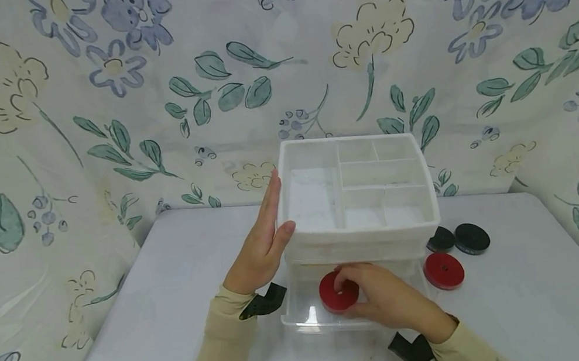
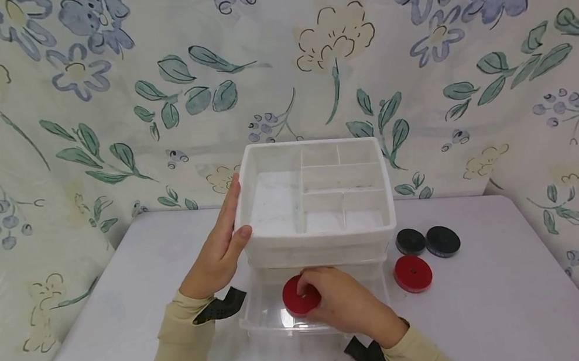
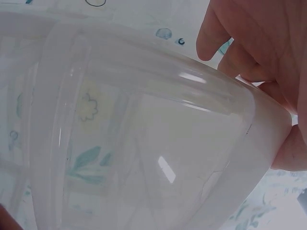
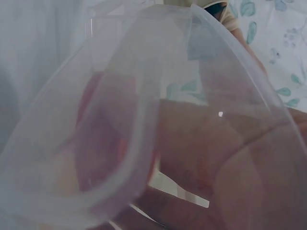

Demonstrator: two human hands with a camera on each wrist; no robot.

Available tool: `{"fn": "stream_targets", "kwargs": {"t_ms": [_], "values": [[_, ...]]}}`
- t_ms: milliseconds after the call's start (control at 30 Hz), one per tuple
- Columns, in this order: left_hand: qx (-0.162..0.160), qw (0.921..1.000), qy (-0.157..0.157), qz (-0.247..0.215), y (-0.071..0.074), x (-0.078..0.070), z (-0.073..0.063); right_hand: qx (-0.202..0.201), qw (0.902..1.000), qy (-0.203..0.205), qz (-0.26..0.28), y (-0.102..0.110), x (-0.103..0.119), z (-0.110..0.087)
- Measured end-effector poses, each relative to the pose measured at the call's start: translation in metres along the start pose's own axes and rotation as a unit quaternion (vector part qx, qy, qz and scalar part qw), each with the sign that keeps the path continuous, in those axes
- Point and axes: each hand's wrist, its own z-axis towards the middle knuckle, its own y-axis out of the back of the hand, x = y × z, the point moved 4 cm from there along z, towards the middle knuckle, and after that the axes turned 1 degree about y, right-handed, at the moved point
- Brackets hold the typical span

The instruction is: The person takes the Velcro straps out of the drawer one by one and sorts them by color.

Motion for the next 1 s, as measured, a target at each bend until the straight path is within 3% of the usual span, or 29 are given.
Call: {"fn": "stream_targets", "kwargs": {"t_ms": [533,1000], "values": [[0.0,1.0,0.001,0.003,0.0,0.001,0.0,-0.021,0.9982,-0.002,0.057,0.007,0.002,-0.007],[-0.002,1.0,-0.006,0.001,0.0,0.001,0.0,-0.039,0.9976,-0.012,0.057,0.013,0.005,-0.018]]}}
